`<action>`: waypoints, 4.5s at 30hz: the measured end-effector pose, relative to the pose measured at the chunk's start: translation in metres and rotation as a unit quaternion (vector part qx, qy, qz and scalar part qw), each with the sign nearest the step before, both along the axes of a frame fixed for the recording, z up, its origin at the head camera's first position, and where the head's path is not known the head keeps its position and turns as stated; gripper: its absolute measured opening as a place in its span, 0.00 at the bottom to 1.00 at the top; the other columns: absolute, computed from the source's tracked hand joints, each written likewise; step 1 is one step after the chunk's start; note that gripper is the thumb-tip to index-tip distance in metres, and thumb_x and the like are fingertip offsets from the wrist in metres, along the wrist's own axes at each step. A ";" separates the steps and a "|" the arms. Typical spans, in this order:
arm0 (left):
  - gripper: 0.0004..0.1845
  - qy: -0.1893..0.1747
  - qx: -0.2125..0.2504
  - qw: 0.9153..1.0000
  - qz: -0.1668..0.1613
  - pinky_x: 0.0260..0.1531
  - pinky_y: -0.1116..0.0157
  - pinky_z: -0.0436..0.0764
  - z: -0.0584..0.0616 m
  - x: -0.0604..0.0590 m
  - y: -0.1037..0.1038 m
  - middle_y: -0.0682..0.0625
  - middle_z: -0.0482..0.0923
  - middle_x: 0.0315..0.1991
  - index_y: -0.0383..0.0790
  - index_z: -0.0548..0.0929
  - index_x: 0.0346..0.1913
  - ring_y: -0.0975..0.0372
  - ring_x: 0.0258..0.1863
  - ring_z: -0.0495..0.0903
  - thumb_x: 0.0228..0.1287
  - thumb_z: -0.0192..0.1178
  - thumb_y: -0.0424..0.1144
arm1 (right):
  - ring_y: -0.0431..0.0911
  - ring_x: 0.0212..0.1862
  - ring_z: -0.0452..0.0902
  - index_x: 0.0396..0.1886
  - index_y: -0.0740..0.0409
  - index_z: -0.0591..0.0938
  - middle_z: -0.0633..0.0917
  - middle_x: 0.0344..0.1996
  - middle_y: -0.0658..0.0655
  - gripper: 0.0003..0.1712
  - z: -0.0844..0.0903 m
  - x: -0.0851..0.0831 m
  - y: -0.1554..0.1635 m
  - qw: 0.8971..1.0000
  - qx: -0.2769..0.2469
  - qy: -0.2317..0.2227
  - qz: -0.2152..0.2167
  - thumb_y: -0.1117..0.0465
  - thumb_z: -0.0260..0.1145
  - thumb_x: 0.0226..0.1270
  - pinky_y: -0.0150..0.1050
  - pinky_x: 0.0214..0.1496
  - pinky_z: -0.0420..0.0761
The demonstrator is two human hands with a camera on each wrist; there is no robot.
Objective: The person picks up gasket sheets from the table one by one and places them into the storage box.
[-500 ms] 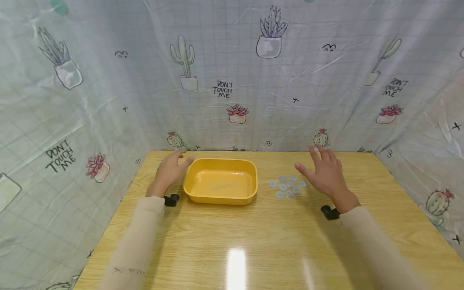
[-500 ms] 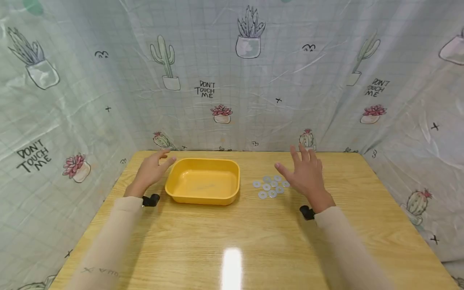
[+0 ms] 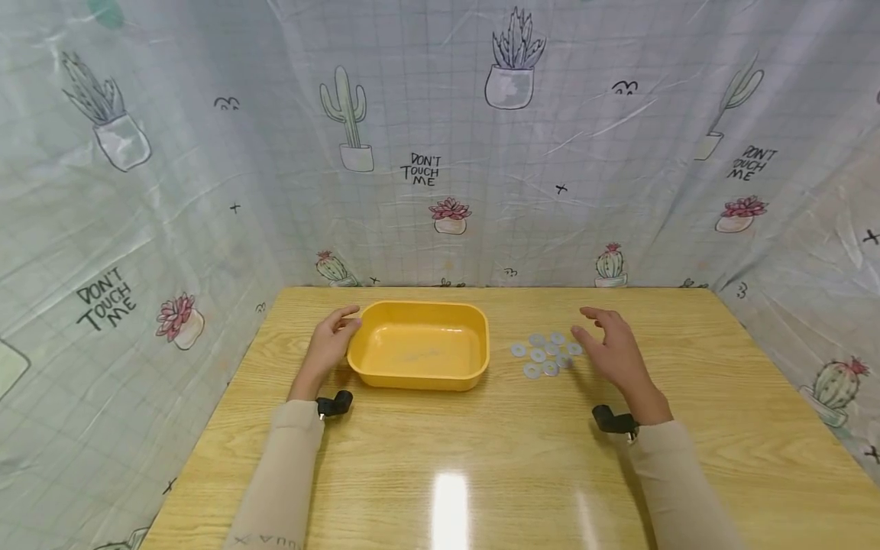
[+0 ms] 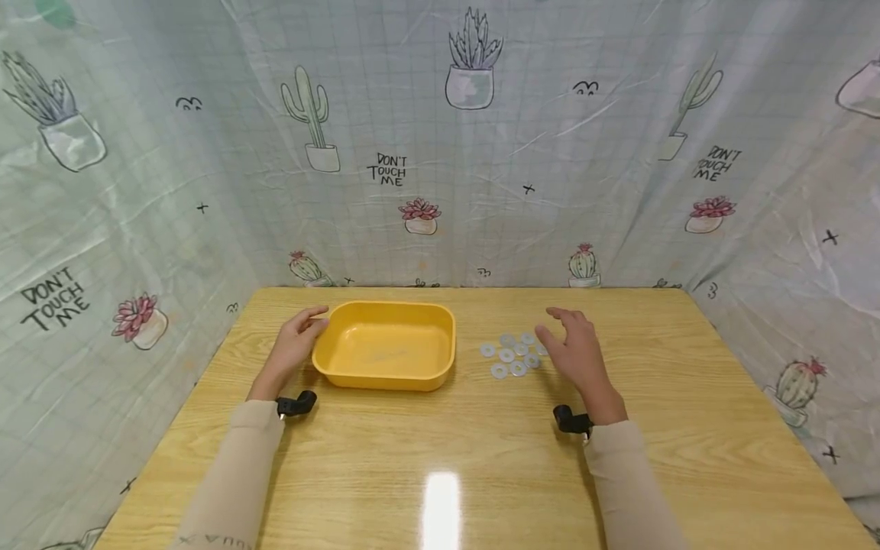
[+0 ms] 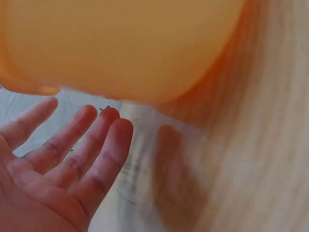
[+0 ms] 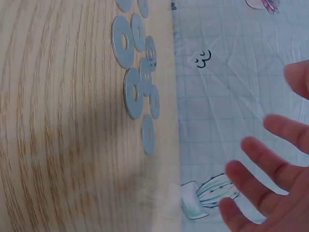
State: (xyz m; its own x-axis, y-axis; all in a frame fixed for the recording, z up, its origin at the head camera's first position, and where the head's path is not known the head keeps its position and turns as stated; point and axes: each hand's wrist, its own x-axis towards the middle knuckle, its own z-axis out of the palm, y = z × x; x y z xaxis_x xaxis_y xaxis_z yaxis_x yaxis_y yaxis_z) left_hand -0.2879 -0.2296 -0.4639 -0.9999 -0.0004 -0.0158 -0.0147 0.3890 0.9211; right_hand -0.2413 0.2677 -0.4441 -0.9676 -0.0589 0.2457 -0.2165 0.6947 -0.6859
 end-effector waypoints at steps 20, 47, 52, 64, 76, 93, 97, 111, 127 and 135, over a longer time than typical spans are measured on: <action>0.36 -0.008 0.031 0.991 -0.129 0.65 0.46 0.76 -0.019 0.005 -0.016 0.35 0.58 0.78 0.62 0.49 0.84 0.42 0.72 0.69 0.80 0.52 0.47 | 0.64 0.56 0.76 0.71 0.70 0.70 0.78 0.56 0.73 0.31 -0.036 -0.021 0.018 0.992 -0.004 -0.128 -0.018 0.51 0.55 0.81 0.51 0.50 0.79; 0.36 -0.019 0.077 0.982 -0.172 0.64 0.53 0.77 -0.020 0.012 -0.022 0.37 0.58 0.79 0.64 0.52 0.83 0.42 0.73 0.67 0.79 0.53 0.41 | 0.47 0.30 0.71 0.56 0.65 0.79 0.78 0.30 0.56 0.19 -0.031 -0.026 0.018 0.985 0.077 -0.153 -0.004 0.56 0.64 0.74 0.39 0.33 0.69; 0.37 -0.021 0.078 0.982 -0.171 0.64 0.54 0.77 -0.020 0.013 -0.023 0.37 0.58 0.79 0.61 0.51 0.83 0.42 0.72 0.69 0.80 0.52 0.40 | 0.48 0.31 0.72 0.53 0.66 0.80 0.80 0.31 0.57 0.18 -0.031 -0.028 0.015 0.985 0.080 -0.152 -0.015 0.58 0.65 0.72 0.39 0.34 0.69; 0.36 -0.020 0.085 0.981 -0.174 0.64 0.56 0.77 -0.020 0.013 -0.022 0.39 0.57 0.80 0.65 0.52 0.82 0.44 0.73 0.68 0.79 0.53 0.42 | 0.52 0.36 0.73 0.49 0.70 0.78 0.79 0.34 0.60 0.15 -0.029 -0.032 0.014 0.982 0.098 -0.164 -0.002 0.62 0.64 0.72 0.41 0.39 0.70; 0.36 -0.025 0.095 0.980 -0.173 0.59 0.62 0.80 -0.020 0.013 -0.023 0.38 0.58 0.79 0.65 0.52 0.82 0.43 0.71 0.69 0.79 0.52 0.39 | 0.57 0.42 0.71 0.47 0.74 0.76 0.75 0.38 0.66 0.13 -0.030 -0.034 0.012 0.984 0.105 -0.141 0.033 0.66 0.62 0.71 0.50 0.47 0.71; 0.36 -0.022 0.083 0.981 -0.172 0.61 0.60 0.78 -0.021 0.011 -0.025 0.38 0.58 0.79 0.65 0.52 0.83 0.42 0.72 0.69 0.79 0.52 0.39 | 0.49 0.35 0.72 0.48 0.66 0.76 0.78 0.33 0.58 0.11 -0.030 -0.036 0.011 0.988 0.092 -0.118 0.038 0.67 0.65 0.70 0.42 0.42 0.69; 0.37 -0.022 0.089 0.980 -0.176 0.59 0.64 0.79 -0.022 0.011 -0.025 0.38 0.58 0.79 0.63 0.50 0.83 0.42 0.73 0.68 0.80 0.51 0.38 | 0.47 0.33 0.70 0.48 0.64 0.77 0.78 0.32 0.57 0.11 -0.030 -0.036 0.014 0.989 0.076 -0.121 0.042 0.68 0.65 0.70 0.40 0.39 0.68; 0.37 -0.021 0.079 0.982 -0.173 0.66 0.54 0.75 -0.022 0.011 -0.024 0.38 0.57 0.79 0.61 0.50 0.83 0.43 0.73 0.68 0.79 0.52 0.40 | 0.44 0.30 0.68 0.54 0.66 0.77 0.79 0.32 0.56 0.12 -0.035 -0.036 0.024 0.985 -0.026 -0.165 0.040 0.68 0.60 0.73 0.35 0.32 0.69; 0.37 -0.019 0.078 0.982 -0.170 0.66 0.50 0.74 -0.022 0.011 -0.024 0.40 0.57 0.80 0.60 0.50 0.84 0.43 0.73 0.68 0.80 0.52 0.40 | 0.48 0.34 0.75 0.62 0.62 0.81 0.86 0.38 0.60 0.20 -0.033 -0.035 0.023 0.984 -0.037 -0.174 -0.017 0.64 0.54 0.76 0.38 0.36 0.71; 0.37 -0.019 0.089 0.981 -0.173 0.60 0.59 0.79 -0.021 0.012 -0.023 0.37 0.59 0.78 0.58 0.49 0.84 0.41 0.71 0.69 0.80 0.52 0.39 | 0.39 0.37 0.84 0.66 0.66 0.78 0.83 0.38 0.56 0.21 -0.032 -0.035 0.023 0.975 -0.114 -0.186 -0.028 0.63 0.53 0.79 0.34 0.38 0.82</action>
State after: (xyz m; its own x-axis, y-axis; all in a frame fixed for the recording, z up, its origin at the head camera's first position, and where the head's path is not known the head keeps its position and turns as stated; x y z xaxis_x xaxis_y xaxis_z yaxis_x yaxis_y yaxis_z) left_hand -0.2760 -0.2528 -0.4848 -0.9383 0.3451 -0.0228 0.0537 0.2106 0.9761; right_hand -0.2758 0.2912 -0.4764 -0.9924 0.0113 -0.1223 0.1104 0.5180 -0.8482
